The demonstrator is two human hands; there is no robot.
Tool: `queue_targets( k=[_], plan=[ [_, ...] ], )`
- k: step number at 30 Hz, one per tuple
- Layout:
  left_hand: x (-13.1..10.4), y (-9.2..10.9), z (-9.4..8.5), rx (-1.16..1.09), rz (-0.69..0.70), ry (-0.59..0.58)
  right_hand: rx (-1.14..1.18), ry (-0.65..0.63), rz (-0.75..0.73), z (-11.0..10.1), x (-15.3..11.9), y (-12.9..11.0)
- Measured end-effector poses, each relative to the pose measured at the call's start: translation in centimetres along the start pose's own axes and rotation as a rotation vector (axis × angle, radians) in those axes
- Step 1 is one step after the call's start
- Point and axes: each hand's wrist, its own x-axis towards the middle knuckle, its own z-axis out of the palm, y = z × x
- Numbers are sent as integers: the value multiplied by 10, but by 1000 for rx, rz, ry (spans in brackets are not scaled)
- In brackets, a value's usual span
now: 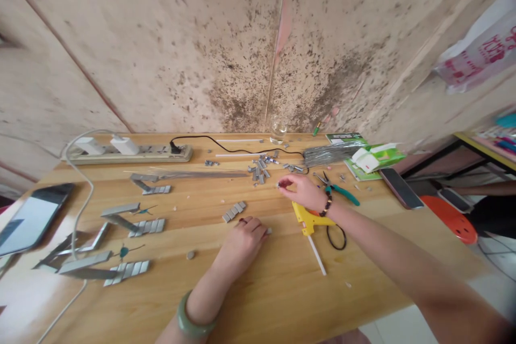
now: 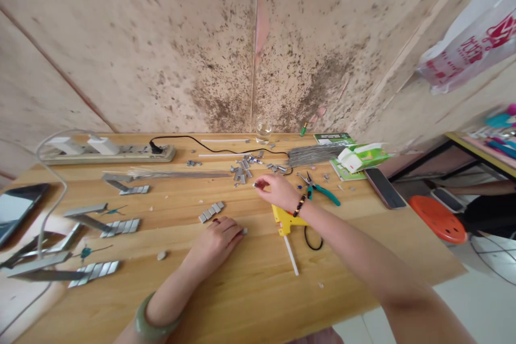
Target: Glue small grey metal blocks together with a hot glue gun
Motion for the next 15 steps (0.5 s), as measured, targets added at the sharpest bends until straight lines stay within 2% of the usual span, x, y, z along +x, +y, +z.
queue_targets(
  k=[3,6,9,15],
  plan=[
    [0,0,-1,7,8,8,180,23,6,0,-24,-1],
    [0,0,-1,-2,5,8,331,30,18,1,-32,3],
    [0,0,-1,1,1,12,150,27,68,-2,-21,10],
    [0,-1,-1,5,1,2,-152,-64,99,-4,29,22]
  ],
)
